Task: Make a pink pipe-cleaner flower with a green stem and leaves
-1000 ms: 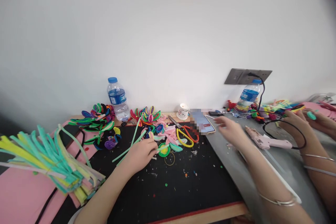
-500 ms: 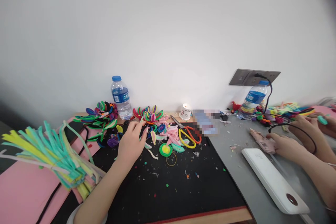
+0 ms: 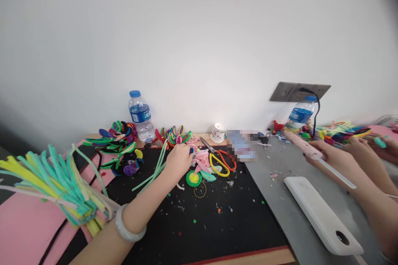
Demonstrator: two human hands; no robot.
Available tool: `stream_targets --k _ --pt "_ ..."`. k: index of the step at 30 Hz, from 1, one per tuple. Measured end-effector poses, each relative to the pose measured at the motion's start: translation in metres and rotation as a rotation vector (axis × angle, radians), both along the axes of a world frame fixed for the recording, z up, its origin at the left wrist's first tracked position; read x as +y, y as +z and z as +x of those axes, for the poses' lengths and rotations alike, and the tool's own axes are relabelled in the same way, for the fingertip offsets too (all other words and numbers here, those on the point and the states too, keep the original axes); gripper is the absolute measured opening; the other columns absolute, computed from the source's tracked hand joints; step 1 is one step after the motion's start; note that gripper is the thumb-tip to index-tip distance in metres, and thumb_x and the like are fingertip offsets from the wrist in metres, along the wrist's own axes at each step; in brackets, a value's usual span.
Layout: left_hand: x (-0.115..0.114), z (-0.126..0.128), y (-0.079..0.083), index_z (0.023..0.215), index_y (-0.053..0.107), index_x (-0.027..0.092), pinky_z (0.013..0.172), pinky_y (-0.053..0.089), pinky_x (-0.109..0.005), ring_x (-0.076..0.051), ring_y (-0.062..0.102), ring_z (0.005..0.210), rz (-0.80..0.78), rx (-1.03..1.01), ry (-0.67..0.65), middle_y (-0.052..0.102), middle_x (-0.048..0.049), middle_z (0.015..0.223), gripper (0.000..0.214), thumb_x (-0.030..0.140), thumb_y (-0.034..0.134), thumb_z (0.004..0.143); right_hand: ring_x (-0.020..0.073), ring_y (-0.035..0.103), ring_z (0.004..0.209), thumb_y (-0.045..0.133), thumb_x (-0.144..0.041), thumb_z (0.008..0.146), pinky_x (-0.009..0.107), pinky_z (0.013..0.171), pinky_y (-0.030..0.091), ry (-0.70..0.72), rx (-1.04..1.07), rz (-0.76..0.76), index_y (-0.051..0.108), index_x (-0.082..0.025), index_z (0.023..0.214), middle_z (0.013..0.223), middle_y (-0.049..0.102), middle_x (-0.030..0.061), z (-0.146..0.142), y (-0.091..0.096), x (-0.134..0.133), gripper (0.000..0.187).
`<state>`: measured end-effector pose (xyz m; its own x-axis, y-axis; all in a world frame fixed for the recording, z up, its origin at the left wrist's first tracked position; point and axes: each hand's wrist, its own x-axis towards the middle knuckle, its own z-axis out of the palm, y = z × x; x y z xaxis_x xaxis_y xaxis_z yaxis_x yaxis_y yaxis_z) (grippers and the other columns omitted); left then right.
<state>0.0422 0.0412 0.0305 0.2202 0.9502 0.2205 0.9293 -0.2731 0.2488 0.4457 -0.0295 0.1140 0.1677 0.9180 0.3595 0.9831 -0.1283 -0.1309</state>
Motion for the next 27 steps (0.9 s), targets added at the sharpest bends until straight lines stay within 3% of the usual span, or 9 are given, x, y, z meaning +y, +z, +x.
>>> stream_targets --k 3,6,11,13,15,17,19,22,27 --pt "0.009 0.009 -0.004 0.083 0.067 0.013 0.074 0.048 -0.035 -0.028 0.06 0.09 -0.011 0.026 0.044 0.066 -0.0149 0.085 0.023 0.023 0.047 0.08 0.0228 0.062 0.077 0.048 -0.037 0.072 0.028 0.063 0.044 0.154 0.206 0.004 0.058 -0.019 0.099 0.09 0.067 0.0073 -0.046 0.004 0.001 0.034" --pt "0.012 0.008 -0.003 0.077 0.066 0.012 0.07 0.048 -0.036 -0.029 0.062 0.084 -0.007 0.015 0.06 0.066 -0.016 0.079 0.024 0.02 0.044 0.081 0.0202 0.06 0.075 0.049 -0.033 0.073 0.026 0.061 0.043 0.26 0.336 0.008 0.059 -0.02 0.096 0.088 0.066 0.0036 -0.084 0.001 0.004 0.028" --pt "0.002 -0.007 0.017 0.1 0.059 0.015 0.076 0.048 -0.034 -0.023 0.063 0.087 0.077 -0.146 0.063 0.067 -0.0104 0.087 0.03 0.024 0.033 0.089 0.0181 0.06 0.074 0.05 -0.028 0.077 0.024 0.062 0.044 0.428 0.493 0.0 0.061 -0.018 0.097 0.086 0.066 0.0018 -0.129 -0.014 0.017 0.025" --pt "-0.007 -0.012 0.023 0.102 0.056 0.017 0.071 0.05 -0.031 -0.02 0.065 0.078 0.047 -0.63 -0.017 0.067 -0.0072 0.086 0.029 0.034 0.037 0.088 0.019 0.06 0.074 0.051 -0.026 0.076 0.025 0.062 0.045 0.502 0.545 -0.008 0.062 -0.017 0.097 0.084 0.066 0.0024 -0.144 -0.022 0.024 0.025" --pt "-0.017 -0.016 0.024 0.106 0.054 0.018 0.058 0.053 -0.027 -0.017 0.067 0.066 -0.144 -1.066 -0.082 0.067 -0.0051 0.087 0.034 0.042 0.044 0.084 0.0216 0.061 0.083 0.052 -0.024 0.076 0.027 0.069 0.047 0.602 0.618 0.002 0.062 -0.017 0.102 0.093 0.067 0.0043 -0.159 -0.03 0.03 0.029" --pt "-0.026 -0.018 0.02 0.108 0.055 0.018 0.056 0.054 -0.026 -0.016 0.067 0.064 -0.304 -1.308 -0.073 0.067 -0.0051 0.088 0.039 0.044 0.053 0.079 0.0235 0.059 0.095 0.051 -0.023 0.077 0.03 0.078 0.047 0.69 0.71 0.004 0.06 -0.018 0.111 0.106 0.065 0.005 -0.173 -0.039 0.035 0.035" --pt "-0.032 -0.02 0.012 0.106 0.059 0.016 0.068 0.055 -0.028 -0.018 0.068 0.077 -0.384 -1.418 -0.063 0.068 -0.0073 0.094 0.038 0.039 0.06 0.075 0.0243 0.058 0.101 0.051 -0.022 0.078 0.032 0.083 0.047 0.742 0.794 -0.024 0.058 -0.019 0.115 0.112 0.063 0.0049 -0.183 -0.051 0.038 0.038" --pt "-0.036 -0.024 -0.002 0.102 0.064 0.016 0.087 0.05 -0.035 -0.022 0.062 0.098 -0.375 -1.436 -0.08 0.066 -0.0094 0.107 0.032 0.036 0.06 0.076 0.0261 0.057 0.104 0.053 -0.023 0.077 0.035 0.087 0.046 0.755 0.89 -0.09 0.058 -0.018 0.114 0.113 0.063 0.0059 -0.19 -0.069 0.039 0.038" --pt "-0.036 -0.028 -0.021 0.089 0.07 0.017 0.101 0.038 -0.039 -0.024 0.052 0.114 -0.178 -1.151 -0.064 0.066 -0.0078 0.107 0.02 0.028 0.06 0.075 0.0252 0.057 0.104 0.055 -0.026 0.079 0.035 0.088 0.047 0.807 0.942 -0.174 0.059 -0.019 0.114 0.116 0.061 0.0061 -0.193 -0.086 0.034 0.036"
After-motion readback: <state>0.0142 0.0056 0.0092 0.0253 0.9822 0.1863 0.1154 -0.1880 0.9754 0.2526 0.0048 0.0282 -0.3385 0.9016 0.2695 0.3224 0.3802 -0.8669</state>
